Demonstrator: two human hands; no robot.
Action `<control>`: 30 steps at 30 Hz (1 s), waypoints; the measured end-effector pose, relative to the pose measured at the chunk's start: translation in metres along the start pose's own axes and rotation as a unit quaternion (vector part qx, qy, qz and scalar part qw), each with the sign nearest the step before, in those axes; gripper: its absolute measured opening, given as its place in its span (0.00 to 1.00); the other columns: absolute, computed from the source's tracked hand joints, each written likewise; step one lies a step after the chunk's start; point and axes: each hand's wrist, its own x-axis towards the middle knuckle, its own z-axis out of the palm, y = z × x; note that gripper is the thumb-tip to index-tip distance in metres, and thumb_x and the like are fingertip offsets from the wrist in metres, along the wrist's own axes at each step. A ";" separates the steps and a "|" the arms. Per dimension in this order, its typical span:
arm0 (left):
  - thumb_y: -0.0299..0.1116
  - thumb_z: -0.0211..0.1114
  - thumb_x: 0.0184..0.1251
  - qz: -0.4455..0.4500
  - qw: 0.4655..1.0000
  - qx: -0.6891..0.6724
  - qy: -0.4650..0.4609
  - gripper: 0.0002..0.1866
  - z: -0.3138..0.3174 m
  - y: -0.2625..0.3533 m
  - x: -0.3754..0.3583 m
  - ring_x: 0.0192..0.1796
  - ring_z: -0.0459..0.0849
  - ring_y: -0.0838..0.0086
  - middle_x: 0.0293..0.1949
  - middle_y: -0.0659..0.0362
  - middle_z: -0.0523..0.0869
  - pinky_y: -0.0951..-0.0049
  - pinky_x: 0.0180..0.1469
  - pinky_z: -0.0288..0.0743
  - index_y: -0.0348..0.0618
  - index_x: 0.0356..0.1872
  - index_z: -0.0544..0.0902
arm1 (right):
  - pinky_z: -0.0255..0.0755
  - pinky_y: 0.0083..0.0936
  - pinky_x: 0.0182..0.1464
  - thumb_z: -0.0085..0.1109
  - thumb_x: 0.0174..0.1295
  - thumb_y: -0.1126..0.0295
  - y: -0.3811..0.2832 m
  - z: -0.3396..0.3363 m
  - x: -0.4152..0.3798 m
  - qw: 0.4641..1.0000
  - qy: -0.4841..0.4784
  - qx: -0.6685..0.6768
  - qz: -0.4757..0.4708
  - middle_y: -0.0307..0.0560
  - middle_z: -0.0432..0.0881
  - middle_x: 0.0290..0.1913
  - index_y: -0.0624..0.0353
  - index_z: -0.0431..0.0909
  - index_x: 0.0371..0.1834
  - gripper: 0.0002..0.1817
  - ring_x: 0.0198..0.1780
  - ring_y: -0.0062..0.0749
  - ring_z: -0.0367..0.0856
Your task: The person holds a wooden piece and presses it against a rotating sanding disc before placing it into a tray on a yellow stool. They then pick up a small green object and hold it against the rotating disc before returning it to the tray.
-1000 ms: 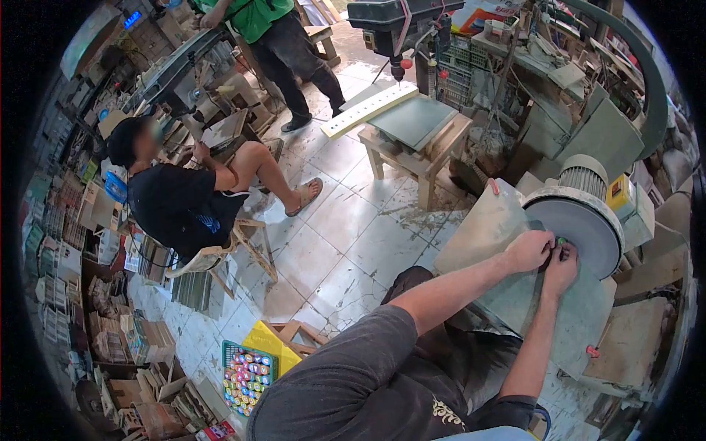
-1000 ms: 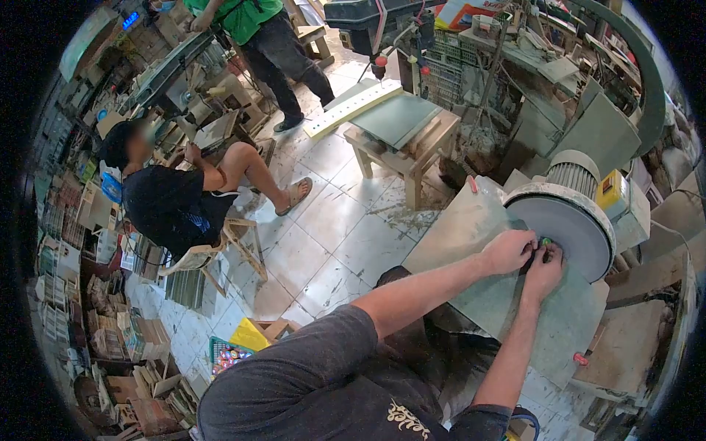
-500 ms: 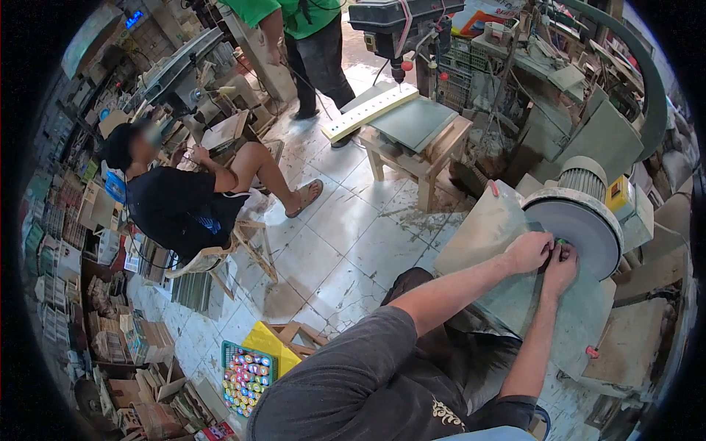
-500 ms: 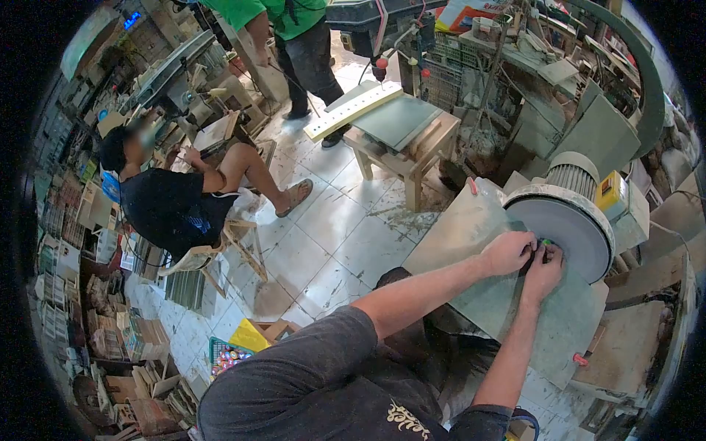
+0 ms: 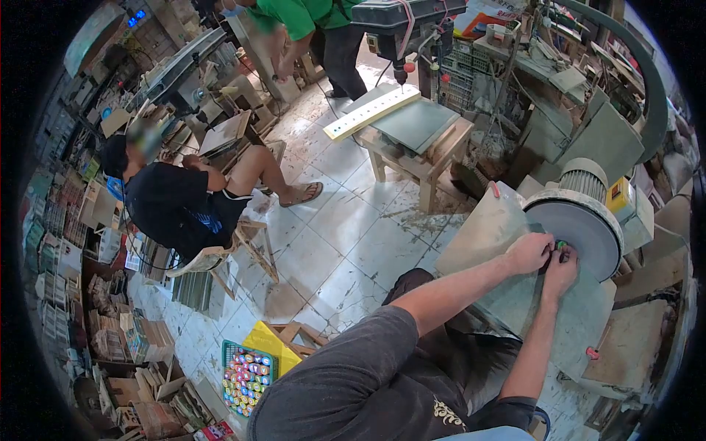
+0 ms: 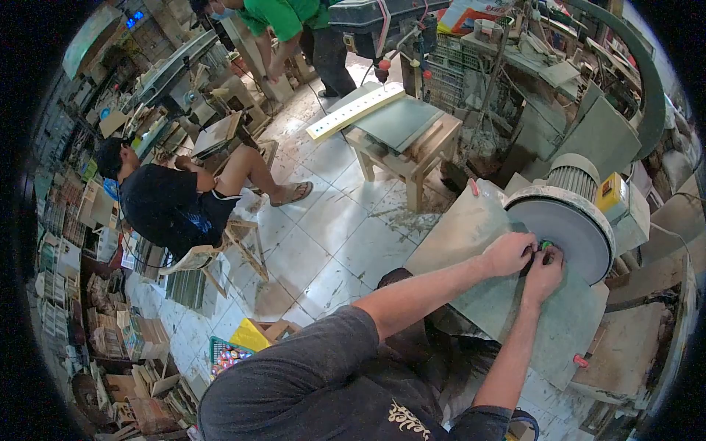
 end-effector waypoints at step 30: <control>0.25 0.59 0.55 -0.004 1.000 -0.001 0.007 0.06 0.002 -0.003 -0.001 0.37 0.82 0.50 0.30 0.46 0.83 0.56 0.40 0.76 0.38 0.35 0.78 | 0.71 0.39 0.45 0.62 0.60 0.67 -0.006 -0.002 0.002 1.000 -0.020 -0.011 0.019 0.54 0.81 0.40 0.64 0.77 0.43 0.13 0.43 0.48 0.78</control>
